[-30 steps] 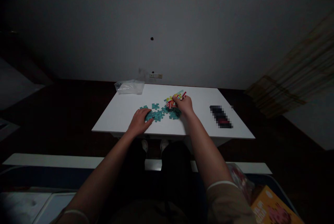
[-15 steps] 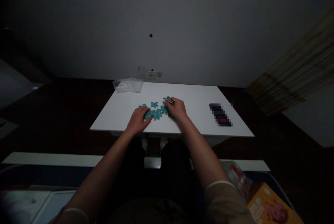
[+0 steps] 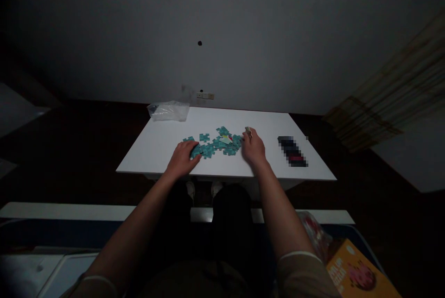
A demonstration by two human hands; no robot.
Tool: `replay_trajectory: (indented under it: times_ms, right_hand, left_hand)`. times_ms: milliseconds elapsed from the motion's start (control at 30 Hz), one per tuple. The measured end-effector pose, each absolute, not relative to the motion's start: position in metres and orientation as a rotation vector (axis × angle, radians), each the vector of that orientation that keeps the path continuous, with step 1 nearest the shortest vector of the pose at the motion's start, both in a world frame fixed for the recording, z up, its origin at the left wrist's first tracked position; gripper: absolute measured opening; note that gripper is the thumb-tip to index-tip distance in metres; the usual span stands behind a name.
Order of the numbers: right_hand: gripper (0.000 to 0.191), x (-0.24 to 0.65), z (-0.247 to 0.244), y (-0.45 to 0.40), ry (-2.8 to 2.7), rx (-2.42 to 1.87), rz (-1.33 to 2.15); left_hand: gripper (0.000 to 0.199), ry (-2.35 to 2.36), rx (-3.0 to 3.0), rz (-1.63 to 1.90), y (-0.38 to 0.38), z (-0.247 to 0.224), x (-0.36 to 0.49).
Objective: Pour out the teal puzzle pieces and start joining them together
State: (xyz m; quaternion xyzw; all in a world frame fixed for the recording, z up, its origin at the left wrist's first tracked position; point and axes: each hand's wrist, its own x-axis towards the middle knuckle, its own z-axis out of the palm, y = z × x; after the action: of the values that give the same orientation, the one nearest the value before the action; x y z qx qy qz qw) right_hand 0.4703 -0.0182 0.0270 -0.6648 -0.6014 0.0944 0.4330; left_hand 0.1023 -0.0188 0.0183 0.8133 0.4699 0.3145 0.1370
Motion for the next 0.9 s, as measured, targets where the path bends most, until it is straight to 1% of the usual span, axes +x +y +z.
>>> replay_trajectory:
  times_ms: [33, 133, 267, 333, 433, 500, 633, 700, 900]
  right_hand:
    - [0.055, 0.477, 0.024, -0.023, -1.519, -1.724, 0.162]
    - [0.064, 0.493, 0.019, -0.032, -1.598, -1.894, 0.016]
    - [0.067, 0.5, 0.015, -0.033, -1.66, -2.014, -0.051]
    - [0.071, 0.5, 0.012, -0.031, -1.666, -2.029, -0.037]
    - [0.079, 0.5, 0.006, -0.029, -1.653, -1.997, -0.009]
    - [0.082, 0.5, 0.003, -0.029, -1.626, -1.952, 0.007]
    - [0.08, 0.499, 0.001, -0.032, -1.593, -1.814, 0.047]
    - [0.077, 0.499, 0.0, -0.034, -1.591, -1.765, 0.066]
    - [0.064, 0.496, 0.006, -0.031, -1.532, -1.809, 0.073]
  left_hand:
    - [0.049, 1.365, 2.353, 0.91, -0.019, 0.019, 0.102]
    - [0.049, 1.39, 2.354, 0.9, -0.02, 0.02, 0.102]
    - [0.051, 1.441, 2.381, 0.807, -0.022, 0.025, 0.104]
    - [0.056, 1.483, 2.405, 0.706, -0.023, 0.029, 0.107]
    - [0.071, 1.553, 2.423, 0.545, -0.025, 0.034, 0.113]
    - [0.074, 1.564, 2.425, 0.5, -0.025, 0.036, 0.118]
    - [0.055, 1.544, 2.418, 0.531, -0.023, 0.037, 0.126]
    - [0.048, 1.52, 2.41, 0.55, -0.021, 0.036, 0.13]
    - [0.047, 1.436, 2.353, 0.648, -0.011, 0.035, 0.144]
